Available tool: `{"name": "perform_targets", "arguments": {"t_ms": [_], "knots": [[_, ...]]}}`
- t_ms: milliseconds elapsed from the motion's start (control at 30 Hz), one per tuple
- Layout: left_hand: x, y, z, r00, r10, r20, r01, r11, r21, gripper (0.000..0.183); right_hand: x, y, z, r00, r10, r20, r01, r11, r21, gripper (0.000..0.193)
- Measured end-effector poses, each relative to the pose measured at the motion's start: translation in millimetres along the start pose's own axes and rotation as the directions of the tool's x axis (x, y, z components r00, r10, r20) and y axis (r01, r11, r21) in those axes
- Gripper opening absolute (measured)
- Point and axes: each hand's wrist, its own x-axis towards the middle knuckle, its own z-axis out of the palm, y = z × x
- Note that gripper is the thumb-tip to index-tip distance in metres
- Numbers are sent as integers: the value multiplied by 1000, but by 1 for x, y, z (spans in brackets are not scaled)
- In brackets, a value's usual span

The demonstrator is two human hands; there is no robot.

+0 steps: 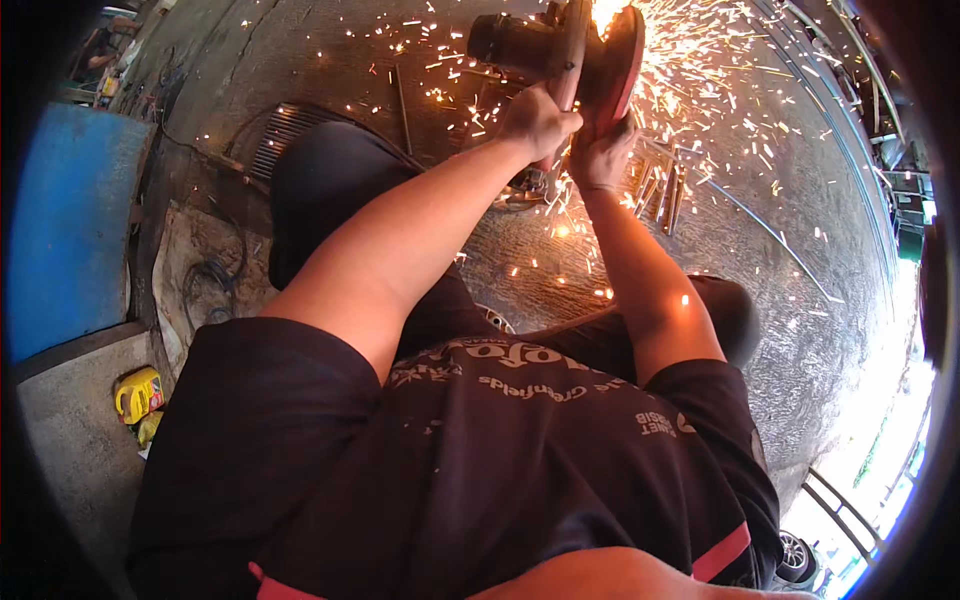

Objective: Cutting several metal rods to specific lengths using a circular chop saw.

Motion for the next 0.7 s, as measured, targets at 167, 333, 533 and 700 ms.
{"name": "perform_targets", "arguments": {"t_ms": [167, 333, 533, 700], "knots": [[-7, 12, -6, 999, 7, -32, -4, 996, 84, 35, -2, 10, 6, 986, 158, 60, -166, 972, 167, 62], [-1, -7, 4, 998, -58, 9, 58, 997, -45, 35, -3, 6, 7, 996, 92, -13, -90, 986, 137, 62], [-12, -22, 15, 997, 59, -48, -60, 998, -12, 50, -25, 18, 10, 996, 79, 43, -86, 979, 184, 60], [-7, -37, 23, 996, 69, -51, -71, 997, -44, 39, -25, 18, 13, 997, 76, 19, -78, 976, 204, 61]]}}
